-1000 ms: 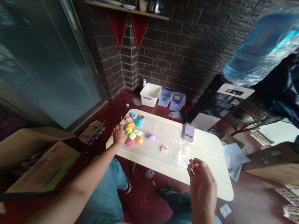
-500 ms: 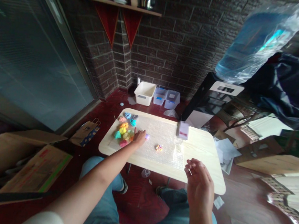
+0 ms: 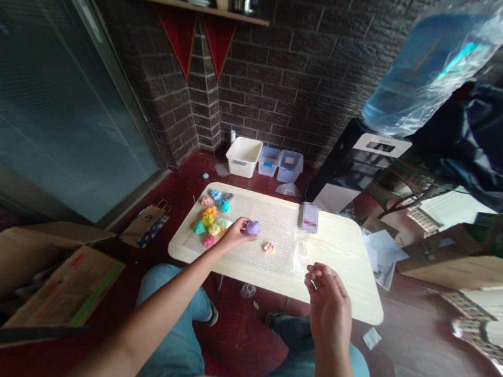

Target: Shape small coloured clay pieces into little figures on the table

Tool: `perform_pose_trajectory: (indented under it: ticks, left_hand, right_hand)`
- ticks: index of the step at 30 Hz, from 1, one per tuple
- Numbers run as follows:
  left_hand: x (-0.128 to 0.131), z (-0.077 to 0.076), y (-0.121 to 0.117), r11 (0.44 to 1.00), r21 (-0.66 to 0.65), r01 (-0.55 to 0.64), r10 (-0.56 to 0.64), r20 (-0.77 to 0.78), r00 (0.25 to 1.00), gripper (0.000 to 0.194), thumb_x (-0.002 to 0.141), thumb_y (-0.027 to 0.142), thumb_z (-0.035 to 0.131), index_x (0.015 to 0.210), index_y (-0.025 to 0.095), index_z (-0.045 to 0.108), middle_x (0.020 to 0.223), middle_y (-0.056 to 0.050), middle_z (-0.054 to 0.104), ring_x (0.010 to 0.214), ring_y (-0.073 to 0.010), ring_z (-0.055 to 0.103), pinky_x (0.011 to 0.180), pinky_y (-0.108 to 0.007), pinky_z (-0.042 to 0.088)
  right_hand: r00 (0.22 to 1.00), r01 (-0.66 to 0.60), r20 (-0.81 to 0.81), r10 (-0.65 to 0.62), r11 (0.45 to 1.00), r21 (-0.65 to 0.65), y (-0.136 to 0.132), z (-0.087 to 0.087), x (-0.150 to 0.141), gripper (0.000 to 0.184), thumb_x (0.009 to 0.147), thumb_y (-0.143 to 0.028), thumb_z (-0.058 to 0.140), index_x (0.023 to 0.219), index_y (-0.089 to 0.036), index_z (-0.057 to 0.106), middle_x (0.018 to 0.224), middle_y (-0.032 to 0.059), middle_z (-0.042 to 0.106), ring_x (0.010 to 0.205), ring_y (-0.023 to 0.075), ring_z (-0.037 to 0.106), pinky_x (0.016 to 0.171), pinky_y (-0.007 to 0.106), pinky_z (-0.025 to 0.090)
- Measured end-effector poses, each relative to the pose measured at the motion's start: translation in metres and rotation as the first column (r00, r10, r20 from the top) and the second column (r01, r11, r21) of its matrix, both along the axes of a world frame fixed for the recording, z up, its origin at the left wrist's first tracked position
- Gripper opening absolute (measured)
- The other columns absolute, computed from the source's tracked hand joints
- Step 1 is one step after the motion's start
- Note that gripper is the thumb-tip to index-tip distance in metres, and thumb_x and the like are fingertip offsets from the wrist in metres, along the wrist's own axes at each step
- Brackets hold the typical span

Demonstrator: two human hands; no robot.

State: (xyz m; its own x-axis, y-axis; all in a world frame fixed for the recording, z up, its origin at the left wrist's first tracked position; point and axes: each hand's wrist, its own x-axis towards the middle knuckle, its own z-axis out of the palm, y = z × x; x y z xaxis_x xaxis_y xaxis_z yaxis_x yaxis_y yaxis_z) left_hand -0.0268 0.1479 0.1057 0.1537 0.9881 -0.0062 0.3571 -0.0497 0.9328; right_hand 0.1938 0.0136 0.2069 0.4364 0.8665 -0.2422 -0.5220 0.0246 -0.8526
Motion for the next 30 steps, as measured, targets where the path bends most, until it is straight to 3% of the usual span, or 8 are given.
perform_pose_trajectory:
  ticks: [4,8,12,16,22,30]
  left_hand:
    - [0.003,0.039,-0.032,0.998,0.007,0.057,-0.058,0.186,0.981,0.047,0.072,0.033,0.072,0.113,0.015,0.057,0.107,-0.008,0.068,0.095,-0.0178,0.065,0.083,-0.03,0.052]
    - [0.011,0.074,-0.054,0.997,0.013,0.073,-0.074,0.252,0.965,0.047,0.066,0.037,0.077,0.105,0.015,0.063,0.099,-0.006,0.071,0.089,-0.0183,0.066,0.078,-0.028,0.053]
    - [0.018,0.099,-0.069,0.994,0.092,0.055,-0.072,0.19,0.979,0.038,0.068,0.036,0.076,0.099,0.017,0.066,0.092,-0.004,0.072,0.083,-0.0175,0.066,0.074,-0.026,0.052]
    - [0.019,0.112,-0.082,0.987,0.163,-0.008,-0.008,0.098,0.995,0.032,0.07,0.033,0.074,0.097,0.018,0.068,0.087,-0.002,0.072,0.077,-0.016,0.066,0.07,-0.024,0.051]
    - [0.018,0.122,-0.091,0.969,0.239,-0.058,0.061,-0.005,0.998,0.028,0.071,0.035,0.073,0.094,0.02,0.068,0.084,-0.001,0.073,0.075,-0.0154,0.065,0.067,-0.022,0.05]
    - [0.018,0.13,-0.097,0.962,0.261,-0.079,0.095,-0.051,0.994,0.023,0.072,0.035,0.072,0.09,0.021,0.067,0.078,0.0,0.071,0.07,-0.0138,0.064,0.063,-0.021,0.049]
  right_hand:
    - [0.966,-0.093,0.243,0.09,0.996,0.001,0.004,0.002,-0.015,0.025,0.07,-0.039,0.076,0.083,-0.019,0.071,0.081,0.0038,0.07,0.075,0.0163,0.063,0.068,0.029,0.047]
    - [0.827,-0.27,0.516,0.223,0.963,0.017,0.015,0.013,-0.036,0.033,0.073,-0.039,0.074,0.101,-0.022,0.072,0.099,0.0068,0.071,0.085,0.0191,0.062,0.072,0.031,0.048]
    - [0.668,-0.379,0.717,0.197,0.92,0.1,0.024,0.022,-0.051,0.033,0.077,-0.033,0.071,0.109,-0.025,0.069,0.103,0.0067,0.067,0.088,0.0197,0.062,0.069,0.031,0.05]
    - [0.515,-0.402,0.854,0.077,0.901,0.161,0.023,0.029,-0.055,0.018,0.085,-0.029,0.062,0.1,-0.025,0.07,0.098,0.0054,0.065,0.085,0.0184,0.061,0.068,0.029,0.052]
    - [0.337,-0.425,0.941,0.001,0.892,0.151,0.016,0.036,-0.058,0.019,0.091,-0.023,0.052,0.105,-0.024,0.065,0.1,0.0065,0.062,0.09,0.0206,0.059,0.076,0.035,0.051]
    - [0.195,-0.378,0.974,-0.117,0.907,0.185,0.016,0.036,-0.066,0.022,0.094,-0.022,0.043,0.103,-0.023,0.064,0.092,0.007,0.061,0.083,0.0207,0.059,0.071,0.033,0.047]
